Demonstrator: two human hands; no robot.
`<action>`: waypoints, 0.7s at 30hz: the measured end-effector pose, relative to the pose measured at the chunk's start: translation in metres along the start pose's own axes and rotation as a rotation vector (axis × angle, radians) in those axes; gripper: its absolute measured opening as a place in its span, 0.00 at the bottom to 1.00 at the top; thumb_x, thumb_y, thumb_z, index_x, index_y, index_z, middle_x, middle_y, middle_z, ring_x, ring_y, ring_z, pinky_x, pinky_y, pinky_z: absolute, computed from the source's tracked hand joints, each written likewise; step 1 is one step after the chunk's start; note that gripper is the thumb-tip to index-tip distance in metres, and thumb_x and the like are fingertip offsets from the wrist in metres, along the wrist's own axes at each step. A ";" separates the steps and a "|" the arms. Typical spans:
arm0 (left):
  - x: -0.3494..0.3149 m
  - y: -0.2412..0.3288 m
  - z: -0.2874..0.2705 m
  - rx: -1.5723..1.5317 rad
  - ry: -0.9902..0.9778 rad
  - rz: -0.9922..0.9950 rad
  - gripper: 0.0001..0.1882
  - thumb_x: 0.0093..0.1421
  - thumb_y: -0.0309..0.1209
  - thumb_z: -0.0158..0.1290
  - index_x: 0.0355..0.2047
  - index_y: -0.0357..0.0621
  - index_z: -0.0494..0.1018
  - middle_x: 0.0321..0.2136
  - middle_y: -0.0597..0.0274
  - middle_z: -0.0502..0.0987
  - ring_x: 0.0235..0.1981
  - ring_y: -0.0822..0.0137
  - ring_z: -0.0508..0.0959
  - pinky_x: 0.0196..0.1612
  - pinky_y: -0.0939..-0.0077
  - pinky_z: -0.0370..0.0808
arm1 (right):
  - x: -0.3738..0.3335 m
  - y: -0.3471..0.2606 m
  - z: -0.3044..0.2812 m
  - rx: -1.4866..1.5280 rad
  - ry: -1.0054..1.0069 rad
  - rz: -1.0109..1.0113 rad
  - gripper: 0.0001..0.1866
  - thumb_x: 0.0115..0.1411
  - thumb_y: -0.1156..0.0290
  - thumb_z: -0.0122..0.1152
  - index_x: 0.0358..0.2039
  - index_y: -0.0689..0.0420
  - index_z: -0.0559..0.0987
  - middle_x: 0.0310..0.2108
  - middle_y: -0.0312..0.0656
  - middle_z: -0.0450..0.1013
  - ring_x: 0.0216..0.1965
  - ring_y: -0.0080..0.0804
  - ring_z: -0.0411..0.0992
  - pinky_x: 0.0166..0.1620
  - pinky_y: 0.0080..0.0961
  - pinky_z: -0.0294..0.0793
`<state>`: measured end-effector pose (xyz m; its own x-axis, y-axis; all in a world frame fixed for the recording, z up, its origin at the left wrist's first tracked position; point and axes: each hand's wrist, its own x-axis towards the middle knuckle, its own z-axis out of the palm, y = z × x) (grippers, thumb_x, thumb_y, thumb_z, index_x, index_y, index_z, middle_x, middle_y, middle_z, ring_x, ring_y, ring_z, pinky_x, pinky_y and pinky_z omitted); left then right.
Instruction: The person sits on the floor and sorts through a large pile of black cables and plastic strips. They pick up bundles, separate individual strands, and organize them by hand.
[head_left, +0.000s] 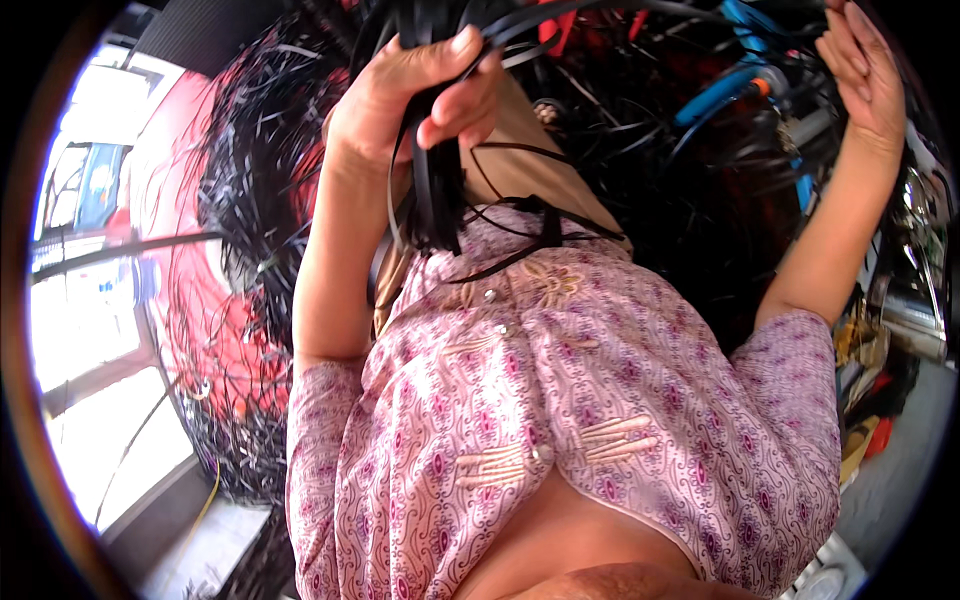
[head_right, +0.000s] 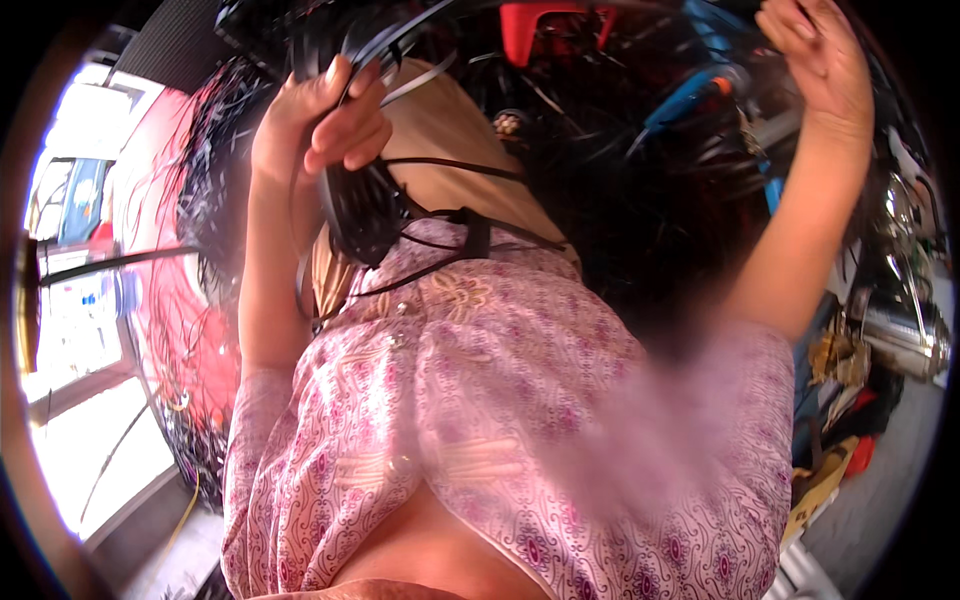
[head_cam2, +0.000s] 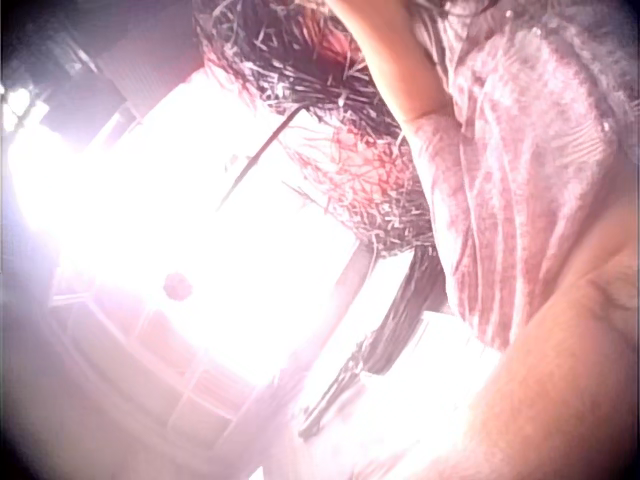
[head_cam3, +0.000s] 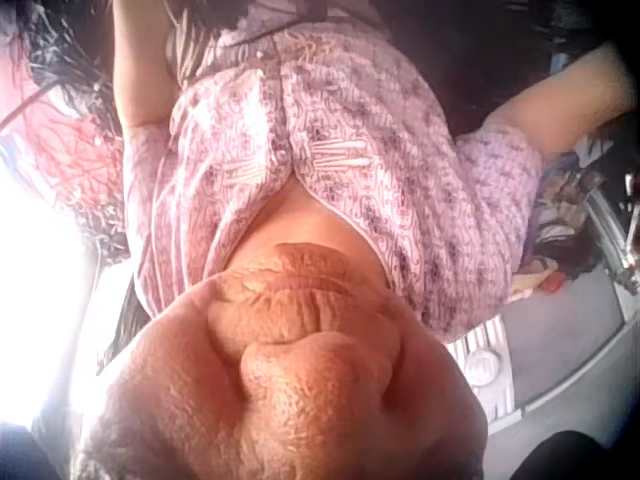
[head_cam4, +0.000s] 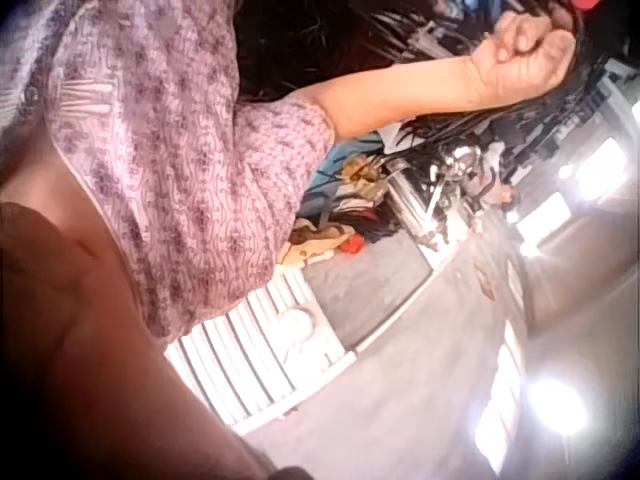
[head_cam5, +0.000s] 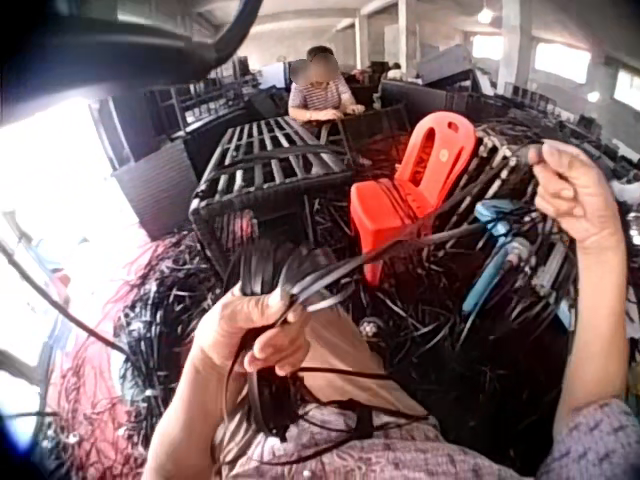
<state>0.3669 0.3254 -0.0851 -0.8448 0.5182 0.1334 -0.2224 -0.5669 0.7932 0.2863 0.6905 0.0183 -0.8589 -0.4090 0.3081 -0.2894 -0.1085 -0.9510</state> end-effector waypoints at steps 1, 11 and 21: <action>-0.003 0.001 -0.007 -0.083 0.011 -0.019 0.13 0.65 0.36 0.50 0.31 0.37 0.70 0.10 0.67 0.64 0.07 0.76 0.60 0.18 0.76 0.62 | 0.013 0.007 -0.026 -0.045 -0.072 -0.011 0.16 0.65 0.59 0.52 0.30 0.60 0.73 0.16 0.35 0.63 0.10 0.22 0.54 0.13 0.18 0.51; -0.075 0.062 -0.039 0.340 0.554 0.098 0.15 0.65 0.36 0.48 0.28 0.37 0.71 0.11 0.68 0.64 0.10 0.76 0.61 0.19 0.78 0.62 | -0.001 0.058 0.005 -0.223 -0.133 0.064 0.18 0.63 0.63 0.52 0.43 0.65 0.77 0.21 0.35 0.71 0.16 0.15 0.63 0.22 0.11 0.63; -0.231 0.137 -0.096 1.380 1.305 0.341 0.17 0.66 0.37 0.44 0.25 0.37 0.69 0.13 0.66 0.66 0.12 0.74 0.63 0.21 0.78 0.63 | -0.050 0.180 0.023 -0.144 0.130 0.333 0.14 0.58 0.71 0.61 0.44 0.63 0.78 0.37 0.39 0.78 0.37 0.23 0.75 0.43 0.22 0.74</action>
<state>0.4848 0.0663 -0.0641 -0.6942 -0.5845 0.4201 -0.0676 0.6340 0.7704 0.2871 0.6710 -0.1686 -0.9597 -0.2808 -0.0072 -0.0344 0.1430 -0.9891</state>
